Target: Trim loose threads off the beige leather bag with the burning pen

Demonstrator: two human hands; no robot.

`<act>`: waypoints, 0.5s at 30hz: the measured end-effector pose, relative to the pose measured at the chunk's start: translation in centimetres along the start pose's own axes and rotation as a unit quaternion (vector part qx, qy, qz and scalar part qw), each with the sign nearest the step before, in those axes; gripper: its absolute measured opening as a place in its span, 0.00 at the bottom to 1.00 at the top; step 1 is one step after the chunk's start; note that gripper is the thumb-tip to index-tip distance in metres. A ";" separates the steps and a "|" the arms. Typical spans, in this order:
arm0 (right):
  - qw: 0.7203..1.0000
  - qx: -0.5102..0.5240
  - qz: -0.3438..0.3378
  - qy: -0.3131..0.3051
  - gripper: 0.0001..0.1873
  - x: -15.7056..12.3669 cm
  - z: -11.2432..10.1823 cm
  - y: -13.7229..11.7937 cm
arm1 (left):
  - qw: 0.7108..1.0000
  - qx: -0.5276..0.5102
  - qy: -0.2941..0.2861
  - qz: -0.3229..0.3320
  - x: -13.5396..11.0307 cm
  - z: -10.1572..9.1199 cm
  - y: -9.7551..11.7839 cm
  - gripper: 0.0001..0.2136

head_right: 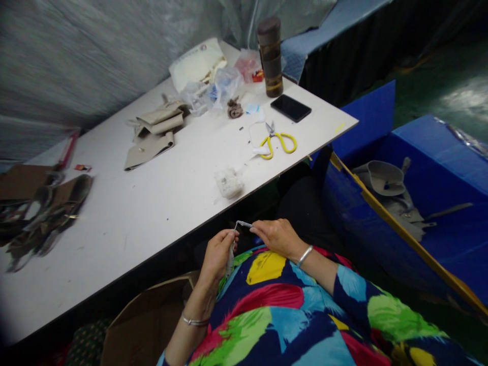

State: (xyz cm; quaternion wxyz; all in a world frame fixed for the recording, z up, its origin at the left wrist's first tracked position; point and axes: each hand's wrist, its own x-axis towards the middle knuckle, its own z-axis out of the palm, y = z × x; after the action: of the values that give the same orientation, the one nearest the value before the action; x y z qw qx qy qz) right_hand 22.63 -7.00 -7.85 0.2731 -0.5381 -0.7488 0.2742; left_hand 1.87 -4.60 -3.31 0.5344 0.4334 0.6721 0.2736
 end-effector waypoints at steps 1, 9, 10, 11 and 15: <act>1.000 -0.009 -0.017 -0.010 0.21 0.0 0.0 -0.2 | 1.000 -0.006 0.000 -0.001 0.0 0.1 0.0 0.16; 0.994 -0.073 0.079 -0.020 0.19 0.7 0.0 0.8 | 0.999 -0.049 -0.004 -0.010 -0.5 0.6 0.2 0.17; 0.993 -0.074 0.096 -0.014 0.20 0.8 -0.1 0.9 | 0.999 -0.050 -0.004 -0.012 -0.4 0.6 0.1 0.17; 0.993 -0.070 0.098 -0.011 0.20 0.8 -0.3 0.8 | 0.999 -0.049 -0.001 -0.012 -0.3 0.6 0.0 0.18; 0.999 -0.027 0.038 -0.013 0.19 0.7 -0.6 -0.4 | 1.000 -0.008 0.020 0.000 0.2 0.7 0.0 0.17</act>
State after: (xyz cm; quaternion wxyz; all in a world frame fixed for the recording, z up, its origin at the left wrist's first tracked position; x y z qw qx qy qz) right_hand 22.57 -6.35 -7.08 0.2382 -0.5697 -0.7385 0.2707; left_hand 2.48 -4.50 -3.61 0.5242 0.4233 0.6806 0.2878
